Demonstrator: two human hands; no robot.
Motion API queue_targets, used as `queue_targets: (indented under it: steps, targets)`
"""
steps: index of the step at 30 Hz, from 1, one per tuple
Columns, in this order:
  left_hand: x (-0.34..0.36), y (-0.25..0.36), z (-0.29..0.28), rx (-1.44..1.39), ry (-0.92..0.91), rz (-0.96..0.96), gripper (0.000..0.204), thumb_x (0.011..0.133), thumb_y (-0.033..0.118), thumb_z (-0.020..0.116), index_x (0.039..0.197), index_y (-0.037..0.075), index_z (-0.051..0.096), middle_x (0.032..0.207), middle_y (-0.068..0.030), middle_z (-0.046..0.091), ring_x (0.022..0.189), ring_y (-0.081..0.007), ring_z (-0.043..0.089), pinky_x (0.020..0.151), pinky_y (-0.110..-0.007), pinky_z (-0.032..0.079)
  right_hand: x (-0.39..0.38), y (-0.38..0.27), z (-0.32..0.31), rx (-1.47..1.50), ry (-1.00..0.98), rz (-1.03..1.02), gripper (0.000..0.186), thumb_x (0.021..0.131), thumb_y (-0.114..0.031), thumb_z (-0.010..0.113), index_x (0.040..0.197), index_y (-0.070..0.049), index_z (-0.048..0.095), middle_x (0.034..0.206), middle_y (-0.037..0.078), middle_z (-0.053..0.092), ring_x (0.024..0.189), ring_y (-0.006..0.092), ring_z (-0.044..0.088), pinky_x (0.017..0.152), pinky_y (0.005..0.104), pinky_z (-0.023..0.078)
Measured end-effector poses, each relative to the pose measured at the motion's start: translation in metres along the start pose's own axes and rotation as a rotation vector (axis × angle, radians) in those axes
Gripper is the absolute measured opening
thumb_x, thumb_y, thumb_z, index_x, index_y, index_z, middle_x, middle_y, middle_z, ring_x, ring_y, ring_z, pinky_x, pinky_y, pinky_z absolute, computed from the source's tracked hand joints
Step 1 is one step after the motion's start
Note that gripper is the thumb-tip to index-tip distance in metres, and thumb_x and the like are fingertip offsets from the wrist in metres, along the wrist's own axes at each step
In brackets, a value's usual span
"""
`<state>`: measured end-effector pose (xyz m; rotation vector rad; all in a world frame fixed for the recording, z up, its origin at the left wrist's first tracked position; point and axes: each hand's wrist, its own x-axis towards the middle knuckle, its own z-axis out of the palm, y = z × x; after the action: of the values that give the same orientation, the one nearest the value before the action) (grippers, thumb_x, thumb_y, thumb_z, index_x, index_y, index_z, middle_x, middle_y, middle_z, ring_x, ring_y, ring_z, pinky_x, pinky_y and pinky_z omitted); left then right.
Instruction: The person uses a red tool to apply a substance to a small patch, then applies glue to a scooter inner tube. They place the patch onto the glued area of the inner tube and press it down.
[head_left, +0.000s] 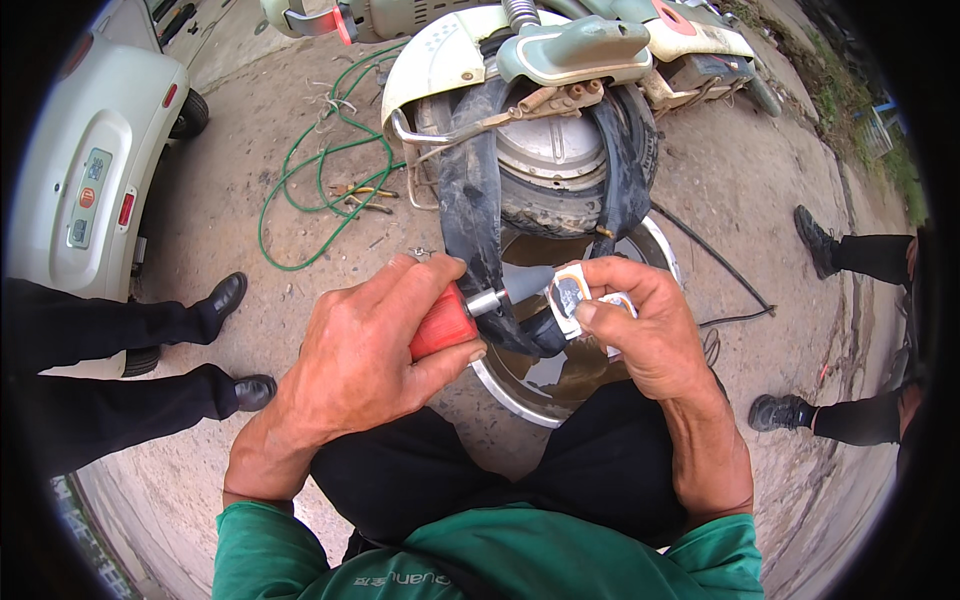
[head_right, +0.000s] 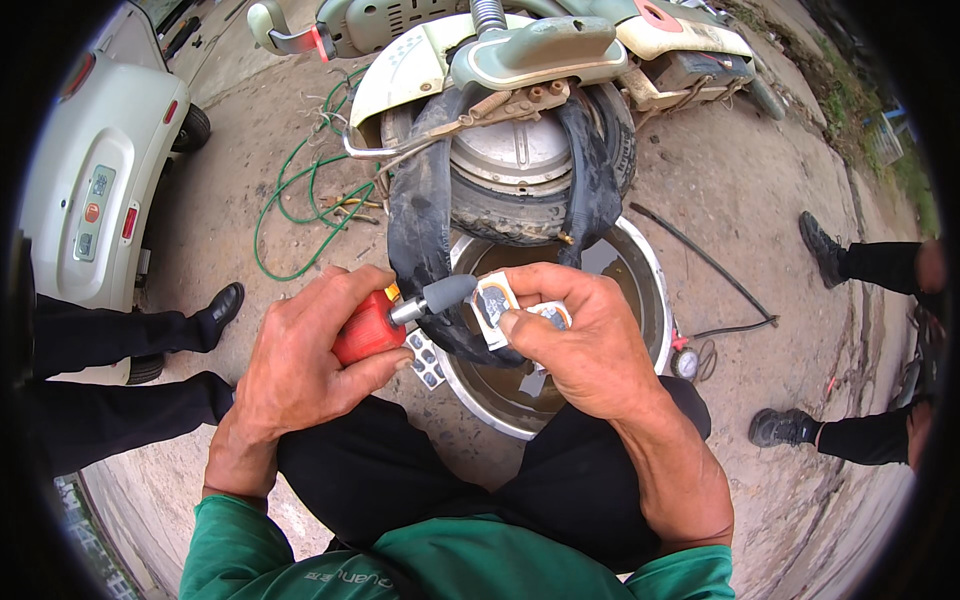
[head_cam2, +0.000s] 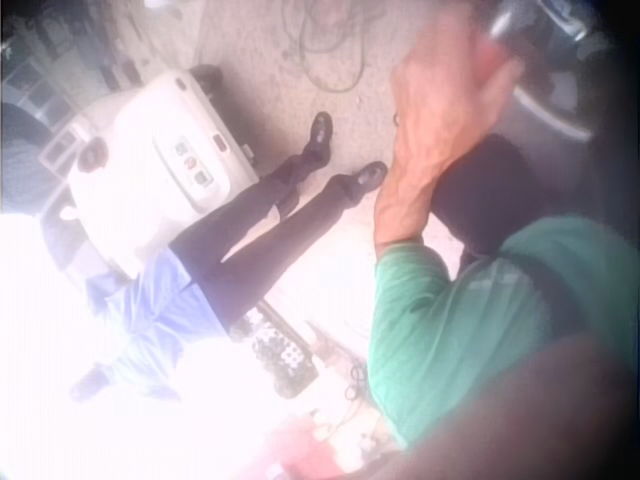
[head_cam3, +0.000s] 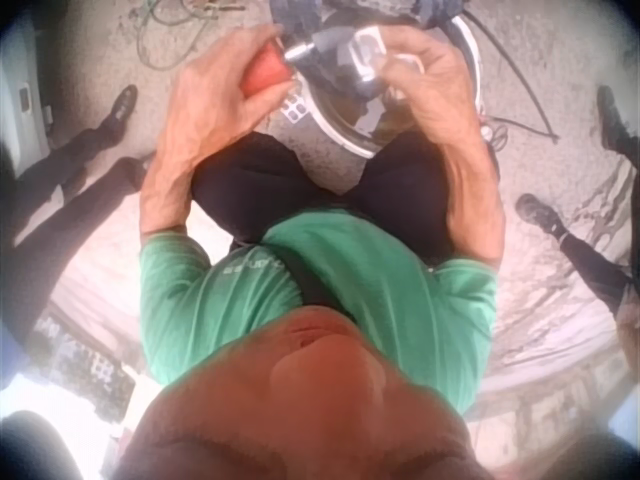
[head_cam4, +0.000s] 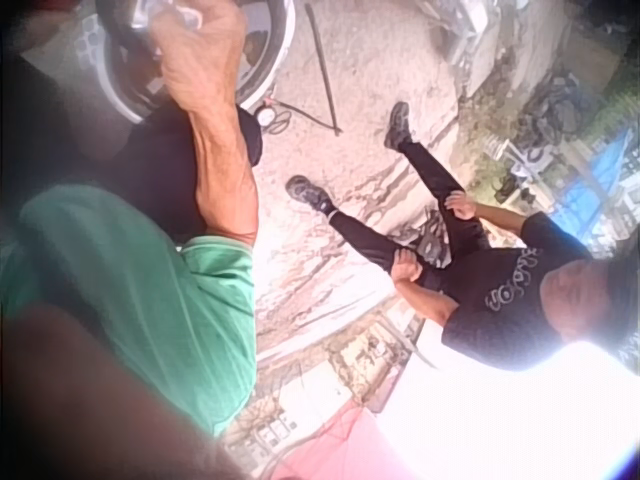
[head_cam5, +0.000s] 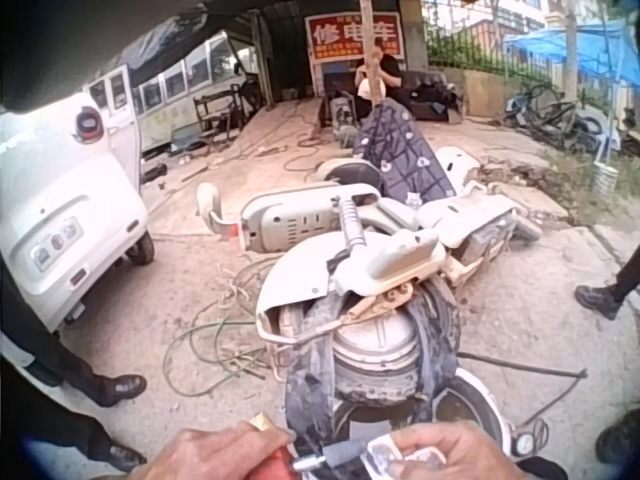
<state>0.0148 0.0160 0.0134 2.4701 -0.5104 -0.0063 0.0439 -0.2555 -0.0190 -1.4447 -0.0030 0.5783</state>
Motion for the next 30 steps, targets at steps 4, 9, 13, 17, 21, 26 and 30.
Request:
queue_targets:
  steps: [4,9,13,17,21,26,30]
  targets:
    - [-0.0012,0.0012,0.0004,0.005,-0.014,0.005,0.062,0.074,0.02,0.094,0.127,0.004,0.065,0.098,-0.0173,0.069,0.085,-0.0391,0.071,0.075,-0.044,0.057,0.0015,0.0009,-0.0006,-0.002,-0.003,-0.006,0.029,0.095,-0.004,0.069,0.123,0.004,0.074,0.103,0.005,0.076,0.09,0.0073,0.066,0.081,0.0256,0.054]
    - [0.001,-0.0013,0.0002,0.007,-0.006,0.004,0.063,0.073,0.02,0.094,0.127,0.004,0.066,0.098,-0.0171,0.069,0.085,-0.0386,0.07,0.076,-0.044,0.057,0.0008,-0.0005,-0.0015,0.013,-0.006,0.036,0.03,0.095,-0.005,0.069,0.123,0.003,0.074,0.103,0.004,0.076,0.089,0.007,0.066,0.08,0.0252,0.053]
    - [0.0003,0.0008,-0.001,0.008,-0.009,0.007,0.063,0.073,0.02,0.095,0.126,0.003,0.066,0.099,-0.0169,0.07,0.085,-0.0382,0.071,0.076,-0.044,0.058,0.001,0.0002,-0.0001,0.006,0.012,0.02,0.03,0.094,-0.005,0.07,0.123,0.003,0.074,0.103,0.004,0.076,0.09,0.0072,0.066,0.082,0.0255,0.053]
    - [0.0002,0.0002,-0.0002,0.012,-0.005,0.0,0.062,0.073,0.02,0.095,0.126,0.004,0.067,0.099,-0.0168,0.07,0.086,-0.038,0.071,0.076,-0.044,0.058,0.0009,-0.0002,-0.0008,-0.014,0.004,0.023,0.03,0.093,-0.004,0.069,0.122,0.004,0.074,0.104,0.005,0.076,0.091,0.0076,0.066,0.083,0.0261,0.053]
    - [-0.0007,-0.0006,0.0002,0.011,-0.007,0.0,0.062,0.073,0.019,0.094,0.126,0.004,0.066,0.099,-0.0167,0.07,0.085,-0.0381,0.071,0.075,-0.044,0.058,0.0004,0.0,0.0005,-0.007,0.01,0.016,0.03,0.093,-0.004,0.068,0.121,0.004,0.075,0.103,0.005,0.077,0.092,0.0079,0.066,0.083,0.0264,0.053]
    - [-0.0016,-0.0012,-0.0004,0.011,0.011,-0.01,0.062,0.074,0.019,0.094,0.127,0.005,0.066,0.1,-0.0165,0.07,0.086,-0.0387,0.071,0.077,-0.044,0.058,0.0005,-0.0003,0.002,0.012,-0.003,0.008,0.028,0.093,-0.003,0.068,0.12,0.004,0.075,0.102,0.004,0.077,0.091,0.0078,0.066,0.082,0.0262,0.053]
    - [-0.0001,0.0002,-0.0003,-0.008,0.044,0.0,0.062,0.074,0.019,0.094,0.127,0.005,0.065,0.1,-0.0163,0.069,0.087,-0.0387,0.069,0.078,-0.043,0.057,0.0014,0.0017,-0.0003,0.013,0.021,0.006,0.026,0.094,-0.004,0.069,0.118,0.003,0.076,0.101,0.004,0.077,0.09,0.0075,0.066,0.081,0.0254,0.053]
